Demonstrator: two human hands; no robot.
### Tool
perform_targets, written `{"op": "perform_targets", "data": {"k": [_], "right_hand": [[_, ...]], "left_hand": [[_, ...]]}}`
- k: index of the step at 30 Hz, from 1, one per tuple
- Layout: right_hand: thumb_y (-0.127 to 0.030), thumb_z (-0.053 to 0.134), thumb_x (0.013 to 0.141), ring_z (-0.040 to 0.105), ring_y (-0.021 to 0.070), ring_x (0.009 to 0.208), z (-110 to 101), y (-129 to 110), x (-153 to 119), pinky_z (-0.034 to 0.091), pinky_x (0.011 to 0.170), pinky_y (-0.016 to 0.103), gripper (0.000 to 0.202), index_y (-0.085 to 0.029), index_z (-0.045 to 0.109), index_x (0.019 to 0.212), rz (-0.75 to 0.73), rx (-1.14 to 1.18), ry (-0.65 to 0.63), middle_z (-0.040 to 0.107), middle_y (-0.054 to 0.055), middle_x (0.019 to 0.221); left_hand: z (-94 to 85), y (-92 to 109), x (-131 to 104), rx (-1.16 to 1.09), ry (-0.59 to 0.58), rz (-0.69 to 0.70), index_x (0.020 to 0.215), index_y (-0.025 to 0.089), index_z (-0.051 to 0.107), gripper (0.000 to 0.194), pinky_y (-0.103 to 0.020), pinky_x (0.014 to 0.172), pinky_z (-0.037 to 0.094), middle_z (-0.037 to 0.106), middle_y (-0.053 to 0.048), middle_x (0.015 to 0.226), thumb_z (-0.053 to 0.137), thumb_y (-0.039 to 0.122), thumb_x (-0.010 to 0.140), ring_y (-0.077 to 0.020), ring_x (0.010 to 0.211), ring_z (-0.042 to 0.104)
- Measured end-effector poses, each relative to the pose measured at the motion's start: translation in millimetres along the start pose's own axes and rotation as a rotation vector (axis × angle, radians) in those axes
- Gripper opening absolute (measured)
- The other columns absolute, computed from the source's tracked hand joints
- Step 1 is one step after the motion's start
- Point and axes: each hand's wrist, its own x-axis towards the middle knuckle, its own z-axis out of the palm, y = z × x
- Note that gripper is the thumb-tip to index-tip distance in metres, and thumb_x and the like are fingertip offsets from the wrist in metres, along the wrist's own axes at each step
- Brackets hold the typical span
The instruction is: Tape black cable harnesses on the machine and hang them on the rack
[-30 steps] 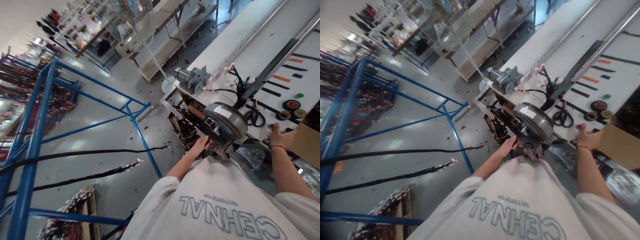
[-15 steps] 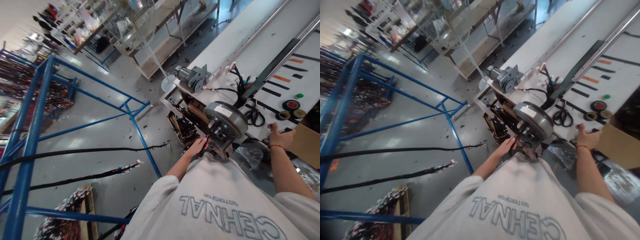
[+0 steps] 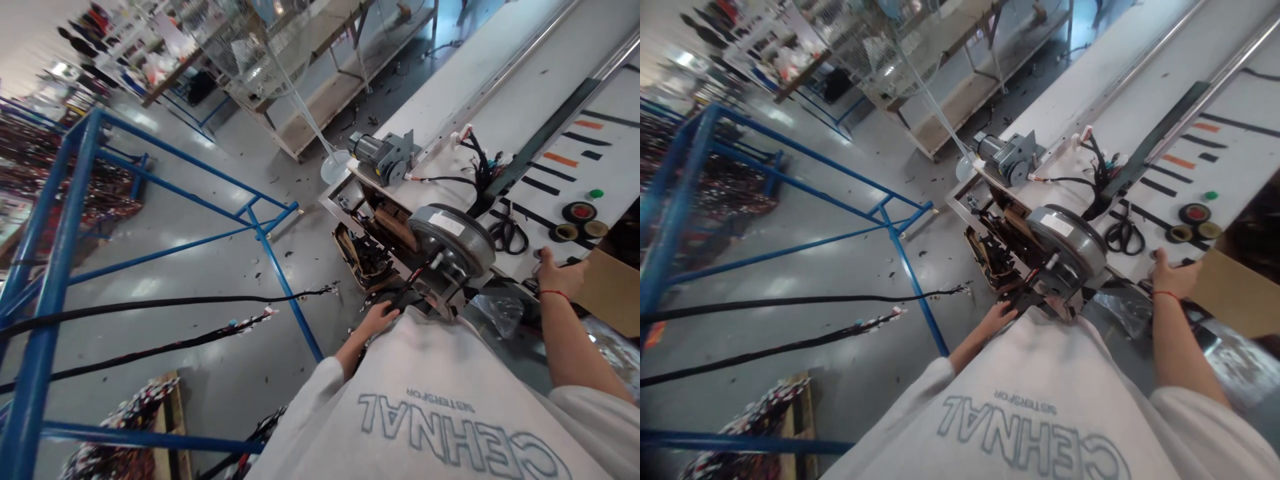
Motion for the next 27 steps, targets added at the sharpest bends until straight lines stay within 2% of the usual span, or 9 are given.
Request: {"op": "perform_targets", "data": {"k": [3,6,10,17,23,25,27], "right_hand": [[-0.053,0.075,0.075,0.054,0.0449,0.118,-7,-6,-6,0.044,0.095,0.050,0.089,-0.001,0.041,0.139,0.098,0.028,-0.019,0.056,0.033,0.125],[-0.052,0.074,0.076,0.054,0.0444,0.119,-13,-12,-12,0.044,0.095,0.049,0.090,0.000,0.039,0.141,0.104,0.034,-0.034,0.055,0.033,0.126],[-0.053,0.074,0.076,0.056,0.0441,0.116,-16,-14,-13,0.045,0.092,0.048,0.090,-0.002,0.040,0.141,0.116,0.028,-0.041,0.057,0.032,0.124],[-0.051,0.072,0.078,0.055,0.0403,0.117,-18,-13,-14,0.043,0.095,0.046,0.082,-0.005,0.040,0.138,0.103,0.053,-0.072,0.055,0.029,0.127],[-0.053,0.072,0.077,0.054,0.0424,0.117,-14,-11,-11,0.043,0.095,0.048,0.085,-0.004,0.038,0.139,0.100,0.053,-0.068,0.054,0.031,0.127],[-0.053,0.071,0.077,0.054,0.0428,0.117,-10,-7,-9,0.043,0.094,0.048,0.086,-0.003,0.037,0.139,0.098,0.040,-0.068,0.054,0.031,0.127],[-0.054,0.066,0.081,0.054,0.0443,0.116,-7,-3,-7,0.043,0.092,0.050,0.086,0.000,0.033,0.139,0.024,0.029,-0.067,0.053,0.034,0.124]], "left_hand": [[-3.0,6,-25,0.019,0.107,0.034,0.083,0.017,0.059,0.040,-0.028,0.070,0.041,0.058,-0.001,0.071,0.040,0.050,0.093,-0.0160,0.068,0.051],[-5.2,24,-32,0.021,0.145,0.056,0.082,0.018,0.057,0.040,-0.029,0.073,0.041,0.060,-0.003,0.075,0.036,0.050,0.094,-0.0172,0.071,0.054],[-3.4,46,-19,-0.008,0.179,0.046,0.083,0.019,0.057,0.038,-0.028,0.074,0.040,0.059,-0.003,0.075,0.038,0.050,0.094,-0.0177,0.072,0.054],[9.8,66,13,-0.097,0.230,0.041,0.085,0.018,0.057,0.039,-0.026,0.069,0.040,0.054,-0.001,0.067,0.034,0.047,0.097,-0.0155,0.067,0.051],[18.2,86,32,-0.096,0.260,0.057,0.081,0.017,0.058,0.039,-0.028,0.073,0.042,0.058,-0.003,0.071,0.036,0.045,0.097,-0.0169,0.072,0.054],[17.6,91,38,-0.091,0.261,0.057,0.080,0.017,0.058,0.037,-0.029,0.073,0.043,0.058,-0.003,0.070,0.039,0.044,0.096,-0.0172,0.071,0.054],[13.4,92,46,-0.107,0.216,0.057,0.082,0.017,0.059,0.033,-0.029,0.071,0.043,0.058,-0.001,0.069,0.047,0.046,0.092,-0.0166,0.068,0.055]]}}
